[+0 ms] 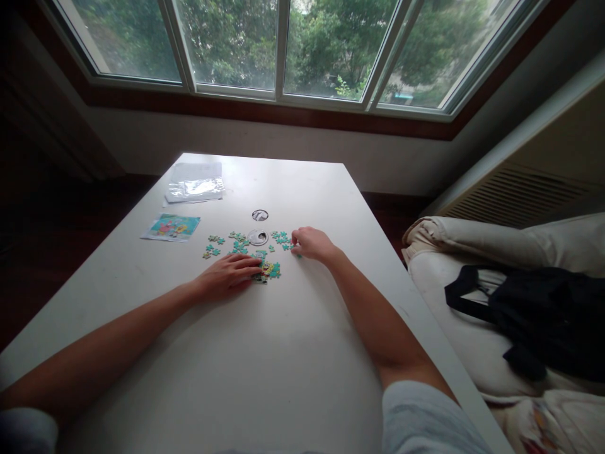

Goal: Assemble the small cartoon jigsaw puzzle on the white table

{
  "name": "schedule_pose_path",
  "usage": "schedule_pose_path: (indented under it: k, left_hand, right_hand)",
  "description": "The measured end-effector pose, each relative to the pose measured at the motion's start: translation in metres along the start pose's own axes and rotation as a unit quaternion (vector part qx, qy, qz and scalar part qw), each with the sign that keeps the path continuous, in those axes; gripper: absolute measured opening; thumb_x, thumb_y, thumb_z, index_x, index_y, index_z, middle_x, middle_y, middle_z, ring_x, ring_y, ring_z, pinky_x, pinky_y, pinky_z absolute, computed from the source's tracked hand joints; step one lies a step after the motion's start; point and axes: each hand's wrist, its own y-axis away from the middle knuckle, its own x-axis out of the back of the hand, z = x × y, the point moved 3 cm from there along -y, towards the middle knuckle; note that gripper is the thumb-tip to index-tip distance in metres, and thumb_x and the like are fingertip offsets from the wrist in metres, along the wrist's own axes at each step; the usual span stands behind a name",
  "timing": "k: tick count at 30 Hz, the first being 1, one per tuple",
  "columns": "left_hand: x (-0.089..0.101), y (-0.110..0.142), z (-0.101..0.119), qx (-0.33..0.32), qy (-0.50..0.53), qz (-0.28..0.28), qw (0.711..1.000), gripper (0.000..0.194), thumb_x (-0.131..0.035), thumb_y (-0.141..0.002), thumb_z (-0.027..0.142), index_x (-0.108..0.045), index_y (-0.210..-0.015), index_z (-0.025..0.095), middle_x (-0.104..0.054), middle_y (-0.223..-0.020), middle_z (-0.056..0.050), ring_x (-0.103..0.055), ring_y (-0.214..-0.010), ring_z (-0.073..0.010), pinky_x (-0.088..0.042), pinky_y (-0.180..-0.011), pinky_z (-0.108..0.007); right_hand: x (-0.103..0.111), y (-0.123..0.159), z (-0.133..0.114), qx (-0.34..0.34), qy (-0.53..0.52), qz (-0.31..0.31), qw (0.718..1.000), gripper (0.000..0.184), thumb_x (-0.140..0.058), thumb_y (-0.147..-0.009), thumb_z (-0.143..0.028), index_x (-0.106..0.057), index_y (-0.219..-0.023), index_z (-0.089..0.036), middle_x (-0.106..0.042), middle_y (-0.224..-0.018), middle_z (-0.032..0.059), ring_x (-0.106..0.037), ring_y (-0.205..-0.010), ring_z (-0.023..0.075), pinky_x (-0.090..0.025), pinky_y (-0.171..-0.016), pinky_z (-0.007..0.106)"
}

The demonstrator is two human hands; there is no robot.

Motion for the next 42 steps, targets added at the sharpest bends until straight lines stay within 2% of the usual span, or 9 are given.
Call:
schedule_pose_path:
  k: [4,16,20,23,25,30,34,38,42]
  left_hand:
    - [-0.001,0.0,-0.001,0.0,-0.007,-0.006,1.0,0.041,-0.047,-0.101,0.03,-0.055,-0.142,0.03,-0.056,-0.147,-0.005,-0.052,-0.131,-0.026,-0.044,-0.109,-0.045]
    - [0.0,0.0,-0.001,-0.005,-0.004,-0.001,1.0,0.041,-0.049,-0.1,0.029,-0.055,-0.141,0.029,-0.057,-0.146,-0.005,-0.053,-0.13,-0.0263,-0.045,-0.108,-0.045]
    - [0.002,-0.001,0.002,-0.006,0.005,0.022,1.0,0.037,-0.051,-0.099,0.026,-0.06,-0.135,0.03,-0.058,-0.145,-0.004,-0.053,-0.131,-0.0252,-0.045,-0.109,-0.044]
    - [0.006,-0.001,0.0,0.023,0.002,0.072,0.997,0.029,-0.051,-0.099,0.025,-0.066,-0.124,0.029,-0.063,-0.138,-0.004,-0.052,-0.131,-0.0257,-0.043,-0.108,-0.045]
    - [0.008,0.0,-0.004,0.059,0.002,0.101,0.993,0.024,-0.051,-0.099,0.026,-0.07,-0.114,0.027,-0.069,-0.126,-0.004,-0.056,-0.123,-0.0249,-0.044,-0.105,-0.045]
    - [0.01,0.003,-0.017,0.15,0.006,0.144,0.978,0.019,-0.053,-0.098,0.024,-0.072,-0.096,0.024,-0.074,-0.105,-0.003,-0.061,-0.105,-0.023,-0.045,-0.097,-0.042]
    - [0.009,0.003,-0.019,0.196,0.025,0.161,0.967,0.015,-0.056,-0.095,0.023,-0.071,-0.095,0.024,-0.073,-0.098,-0.002,-0.061,-0.1,-0.0228,-0.044,-0.095,-0.04]
    - [0.009,0.002,-0.018,0.229,0.079,0.186,0.952,0.012,-0.058,-0.093,0.024,-0.07,-0.097,0.023,-0.072,-0.095,-0.003,-0.061,-0.095,-0.0214,-0.047,-0.09,-0.037]
    - [0.008,0.001,-0.018,0.237,0.134,0.195,0.942,0.01,-0.061,-0.092,0.028,-0.068,-0.097,0.023,-0.069,-0.091,-0.003,-0.061,-0.092,-0.02,-0.049,-0.08,-0.032]
  right_hand:
    - [-0.001,-0.001,-0.002,0.007,-0.006,-0.01,1.0,0.01,-0.071,-0.08,-0.027,-0.071,-0.089,-0.022,-0.07,-0.092,0.0048,-0.061,-0.086,0.0199,-0.036,-0.066,0.027]
    - [-0.004,-0.003,-0.002,0.022,-0.048,-0.013,0.999,0.012,-0.068,-0.073,-0.021,-0.063,-0.084,-0.02,-0.067,-0.086,0.0029,-0.055,-0.077,0.0162,-0.034,-0.065,0.025]
    - [-0.001,-0.001,-0.009,0.048,-0.111,-0.023,0.992,0.01,-0.063,-0.072,-0.017,-0.059,-0.081,-0.02,-0.062,-0.076,-0.0013,-0.049,-0.068,0.0128,-0.032,-0.062,0.024]
    - [0.0,0.001,-0.014,0.075,-0.187,-0.034,0.979,0.006,-0.061,-0.074,-0.019,-0.059,-0.08,-0.02,-0.059,-0.073,-0.003,-0.048,-0.066,0.0116,-0.033,-0.062,0.024]
    - [0.0,0.001,-0.016,0.084,-0.234,-0.026,0.968,0.008,-0.062,-0.075,-0.022,-0.06,-0.083,-0.019,-0.059,-0.073,-0.003,-0.049,-0.066,0.0117,-0.035,-0.064,0.024]
    - [-0.006,-0.005,-0.03,0.103,-0.335,0.045,0.935,0.015,-0.067,-0.079,-0.029,-0.066,-0.09,-0.019,-0.066,-0.08,-0.0002,-0.055,-0.073,0.0137,-0.041,-0.07,0.026]
    - [-0.02,-0.01,-0.052,0.089,-0.407,0.078,0.906,0.021,-0.07,-0.083,-0.036,-0.066,-0.094,-0.019,-0.068,-0.079,0.0006,-0.055,-0.071,0.0131,-0.04,-0.066,0.026]
    - [-0.032,-0.009,-0.077,0.09,-0.483,0.071,0.868,0.027,-0.073,-0.083,-0.04,-0.061,-0.095,-0.019,-0.062,-0.072,-0.002,-0.051,-0.065,0.0119,-0.038,-0.061,0.025]
    - [-0.035,-0.007,-0.092,0.114,-0.476,0.083,0.868,0.026,-0.073,-0.083,-0.041,-0.06,-0.087,-0.019,-0.056,-0.071,-0.0033,-0.047,-0.065,0.0111,-0.036,-0.061,0.025]
